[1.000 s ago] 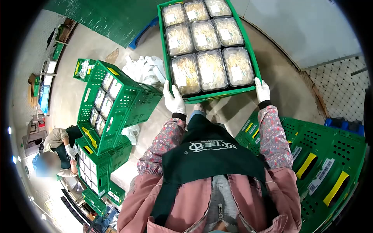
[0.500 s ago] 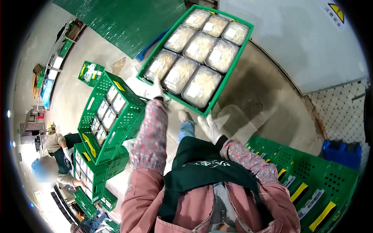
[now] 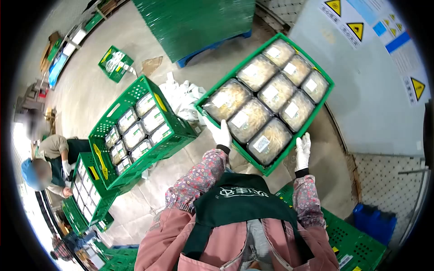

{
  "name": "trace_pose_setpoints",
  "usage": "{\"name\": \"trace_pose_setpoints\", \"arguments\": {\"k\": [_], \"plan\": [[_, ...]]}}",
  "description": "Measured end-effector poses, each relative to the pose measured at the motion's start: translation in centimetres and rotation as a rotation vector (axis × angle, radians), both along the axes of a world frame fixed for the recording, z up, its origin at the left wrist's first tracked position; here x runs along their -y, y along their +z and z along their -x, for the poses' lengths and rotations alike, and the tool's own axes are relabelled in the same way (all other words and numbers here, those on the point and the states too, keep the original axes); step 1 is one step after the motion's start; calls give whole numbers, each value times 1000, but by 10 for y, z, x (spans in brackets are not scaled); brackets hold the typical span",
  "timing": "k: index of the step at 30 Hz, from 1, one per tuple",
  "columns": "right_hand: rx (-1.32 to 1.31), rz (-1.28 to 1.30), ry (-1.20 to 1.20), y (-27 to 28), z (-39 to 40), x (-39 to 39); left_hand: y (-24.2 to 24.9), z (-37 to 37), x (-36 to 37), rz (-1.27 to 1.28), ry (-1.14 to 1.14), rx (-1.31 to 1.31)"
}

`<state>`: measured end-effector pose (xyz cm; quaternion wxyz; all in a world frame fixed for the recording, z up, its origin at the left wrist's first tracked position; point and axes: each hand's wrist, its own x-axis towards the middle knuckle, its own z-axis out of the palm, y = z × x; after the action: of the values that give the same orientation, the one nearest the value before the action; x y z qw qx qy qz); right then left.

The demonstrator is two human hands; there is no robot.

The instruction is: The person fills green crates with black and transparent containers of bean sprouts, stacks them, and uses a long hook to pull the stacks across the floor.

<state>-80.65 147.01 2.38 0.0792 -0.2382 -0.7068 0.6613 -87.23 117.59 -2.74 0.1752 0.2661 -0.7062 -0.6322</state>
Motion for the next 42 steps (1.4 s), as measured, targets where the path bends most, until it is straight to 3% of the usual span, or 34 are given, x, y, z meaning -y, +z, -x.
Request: {"name": "trace_pose_setpoints", "arguments": {"k": [1, 3, 5, 10, 16, 19, 21, 22, 24, 25, 27, 29, 31, 33, 35, 37, 39, 40, 42], "plan": [[-71, -28, 15, -3, 12, 9, 5, -2, 0, -33, -4, 27], [59, -226, -41, -1, 19, 30, 3, -3, 0, 52, 5, 47], [61, -333, -99, 5, 24, 50, 41, -3, 2, -127, -24, 230], [9, -330, -91, -9, 21, 56, 34, 15, -1, 152, -83, 170], [98, -493, -1, -6, 30, 80, 27, 60, 17, 200, -115, 83], [14, -737, 165, -17, 35, 101, 27, 105, 52, 189, -214, 147], [-10, -557, 242, -14, 51, 128, 33, 152, 83, 194, -287, 270], [-4, -497, 305, -10, 56, 139, 12, 177, 104, 499, -221, 96], [-44, -417, 453, -1, 75, 155, 11, 220, 150, 645, -206, 30], [-69, -395, 536, 1, 80, 157, 33, 227, 164, 487, -278, 163], [-28, -440, 685, 24, 88, 156, 93, 224, 160, 706, -164, 411], [-70, -509, 803, 29, 94, 146, 73, 235, 168, 643, -112, 481], [-64, -596, 851, 23, 98, 136, 119, 208, 147, 752, -92, 546], [-109, -712, 881, 16, 101, 127, 89, 196, 146, 760, 43, 264], [-32, -708, 950, 31, 106, 124, 82, 179, 139, 392, 41, -23], [-196, -682, 1011, 28, 112, 117, 80, 149, 124, 393, 119, -251], [-308, -673, 1072, 30, 120, 111, 61, 105, 109, 119, 133, -178], [-25, -565, 1127, 42, 122, 110, 61, 80, 102, 23, 128, -176], [41, -738, 1222, 52, 133, 116, 71, 23, 85, 25, 86, -239]]}}
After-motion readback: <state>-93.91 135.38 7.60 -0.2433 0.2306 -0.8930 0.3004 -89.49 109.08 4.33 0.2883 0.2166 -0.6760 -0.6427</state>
